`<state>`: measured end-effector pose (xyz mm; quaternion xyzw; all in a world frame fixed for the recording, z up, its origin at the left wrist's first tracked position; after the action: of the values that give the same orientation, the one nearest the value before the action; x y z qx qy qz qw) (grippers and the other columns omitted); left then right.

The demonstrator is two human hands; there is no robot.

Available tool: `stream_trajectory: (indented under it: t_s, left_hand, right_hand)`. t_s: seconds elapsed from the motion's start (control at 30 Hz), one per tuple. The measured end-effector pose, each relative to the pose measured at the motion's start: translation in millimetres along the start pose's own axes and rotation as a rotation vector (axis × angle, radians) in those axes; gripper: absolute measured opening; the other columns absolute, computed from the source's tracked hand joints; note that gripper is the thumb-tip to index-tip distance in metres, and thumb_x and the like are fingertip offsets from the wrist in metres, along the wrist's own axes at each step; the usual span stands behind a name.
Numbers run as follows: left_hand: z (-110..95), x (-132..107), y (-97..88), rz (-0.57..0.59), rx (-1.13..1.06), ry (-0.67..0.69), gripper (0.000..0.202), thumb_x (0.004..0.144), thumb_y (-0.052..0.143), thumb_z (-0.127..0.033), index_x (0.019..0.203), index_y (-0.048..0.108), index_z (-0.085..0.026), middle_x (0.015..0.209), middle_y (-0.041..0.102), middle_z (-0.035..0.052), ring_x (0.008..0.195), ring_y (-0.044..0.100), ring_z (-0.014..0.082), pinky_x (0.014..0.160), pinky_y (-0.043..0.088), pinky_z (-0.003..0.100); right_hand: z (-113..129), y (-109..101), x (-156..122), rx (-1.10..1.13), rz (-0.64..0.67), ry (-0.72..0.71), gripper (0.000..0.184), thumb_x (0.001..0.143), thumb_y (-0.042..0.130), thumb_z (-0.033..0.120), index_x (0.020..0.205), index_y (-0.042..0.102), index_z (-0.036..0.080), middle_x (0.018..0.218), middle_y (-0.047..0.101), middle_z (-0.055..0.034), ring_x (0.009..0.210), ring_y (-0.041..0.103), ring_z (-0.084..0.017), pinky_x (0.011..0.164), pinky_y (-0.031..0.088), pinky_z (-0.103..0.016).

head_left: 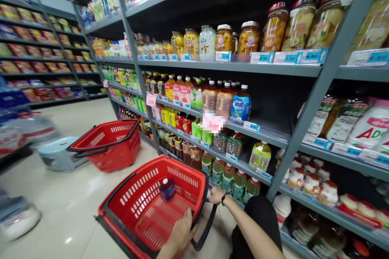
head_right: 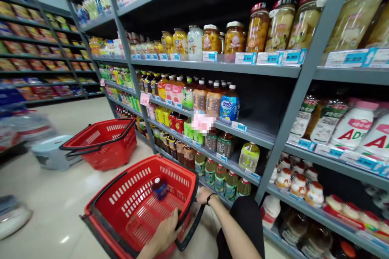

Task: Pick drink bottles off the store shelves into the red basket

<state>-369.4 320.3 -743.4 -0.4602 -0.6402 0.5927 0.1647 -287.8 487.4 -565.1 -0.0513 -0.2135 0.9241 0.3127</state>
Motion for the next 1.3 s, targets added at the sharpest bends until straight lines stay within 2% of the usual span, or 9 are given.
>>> stream_trajectory:
  t_s: [0.13,0.23,0.33,0.43,0.57,0.67,0.77,1.03,1.3]
  left_hand:
    - [-20.7,10.0,17.9,0.018,0.000,0.044,0.078,0.093,0.046,-0.034,0.164,0.042,-0.002,0.164,0.053,0.0279,0.155,0.052,0.0338,0.128,0.043,0.043]
    - [-44.7,9.6,7.7,0.090,0.000,0.007,0.082,0.091,0.051,-0.030,0.166,0.039,-0.001,0.171,0.044,0.0262,0.160,0.045,0.0310,0.130,0.039,0.040]
    - [-80.1,10.9,-27.2,0.191,-0.014,0.052,0.080,0.082,0.063,-0.032,0.157,0.056,-0.004,0.162,0.055,0.0290,0.155,0.050,0.0426,0.127,0.043,0.053]
    - [-119.4,27.4,-87.1,0.245,-0.062,0.180,0.050,0.078,0.072,-0.040,0.119,0.080,-0.014,0.121,0.081,0.0245,0.121,0.074,0.0528,0.101,0.058,0.068]
    - [-181.5,60.6,-205.9,0.067,-0.269,0.489,0.038,0.107,0.042,-0.042,0.116,0.075,-0.024,0.114,0.082,0.0079,0.108,0.078,0.0261,0.103,0.059,0.041]
    - [-217.1,68.4,-307.3,-0.527,-0.613,0.753,0.032,0.104,0.042,-0.021,0.116,0.071,-0.019,0.114,0.077,0.0103,0.107,0.073,0.0238,0.103,0.057,0.042]
    - [-237.7,73.0,-353.7,-0.829,-0.697,0.807,0.037,0.099,0.048,-0.014,0.133,0.065,-0.015,0.132,0.068,0.0157,0.125,0.066,0.0265,0.111,0.055,0.047]
    - [-267.4,77.0,-379.4,-0.875,-0.693,0.919,0.127,0.087,0.085,-0.037,0.175,-0.006,-0.021,0.183,0.005,0.0254,0.172,0.007,0.0406,0.138,0.019,0.061]
    - [-237.1,12.7,-348.5,-0.668,-0.693,1.087,0.161,0.065,0.105,-0.038,0.175,-0.012,-0.032,0.184,0.008,0.0218,0.169,0.014,0.0472,0.136,0.024,0.067]
  right_hand:
    - [24.7,-78.5,30.9,-0.068,-0.156,-0.141,0.014,0.102,0.070,0.025,0.090,0.073,0.017,0.083,0.074,-0.0006,0.077,0.073,-0.017,0.080,0.063,-0.035]
    - [61.5,-173.7,60.0,-0.083,-0.463,-0.288,0.023,0.102,0.052,0.023,0.108,0.074,0.021,0.113,0.079,-0.0083,0.110,0.074,-0.023,0.106,0.058,-0.040]
    - [93.4,-256.5,93.7,-0.112,-0.721,-0.348,0.053,0.097,0.059,0.033,0.147,0.055,0.018,0.156,0.059,-0.0190,0.146,0.055,-0.030,0.127,0.042,-0.049]
    - [103.7,-294.7,133.9,-0.156,-0.695,-0.296,0.081,0.080,0.084,0.044,0.149,0.052,0.017,0.153,0.062,-0.0229,0.142,0.060,-0.036,0.121,0.048,-0.055]
    - [95.0,-301.3,165.5,-0.193,-0.569,-0.235,0.072,0.066,0.095,0.045,0.125,0.066,0.017,0.121,0.080,-0.0166,0.109,0.077,-0.033,0.100,0.063,-0.048]
    - [91.2,-302.2,162.9,-0.237,-0.585,-0.214,0.065,0.067,0.094,0.047,0.118,0.067,0.017,0.118,0.081,-0.0165,0.106,0.078,-0.032,0.096,0.063,-0.046]
    - [96.0,-303.2,145.4,-0.303,-0.644,-0.207,0.068,0.069,0.093,0.051,0.121,0.066,0.017,0.119,0.080,-0.0180,0.108,0.077,-0.036,0.098,0.061,-0.051]
    - [126.6,-289.3,82.0,-0.452,-0.870,-0.540,0.088,0.074,0.086,0.064,0.142,0.055,0.019,0.132,0.074,-0.0179,0.113,0.075,-0.037,0.099,0.062,-0.053]
    - [131.4,-225.5,-15.0,-0.212,-0.956,-0.581,0.095,0.069,0.093,0.060,0.141,0.046,0.020,0.125,0.065,-0.0145,0.111,0.072,-0.035,0.098,0.060,-0.052]
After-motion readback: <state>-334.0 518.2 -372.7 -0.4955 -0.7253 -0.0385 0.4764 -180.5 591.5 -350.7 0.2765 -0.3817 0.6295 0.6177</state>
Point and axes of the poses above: each hand's wrist, its own x-axis towards the middle knuckle, its own y-axis out of the palm, z = x × y, the point moved 5 cm from there along x, towards the middle knuckle
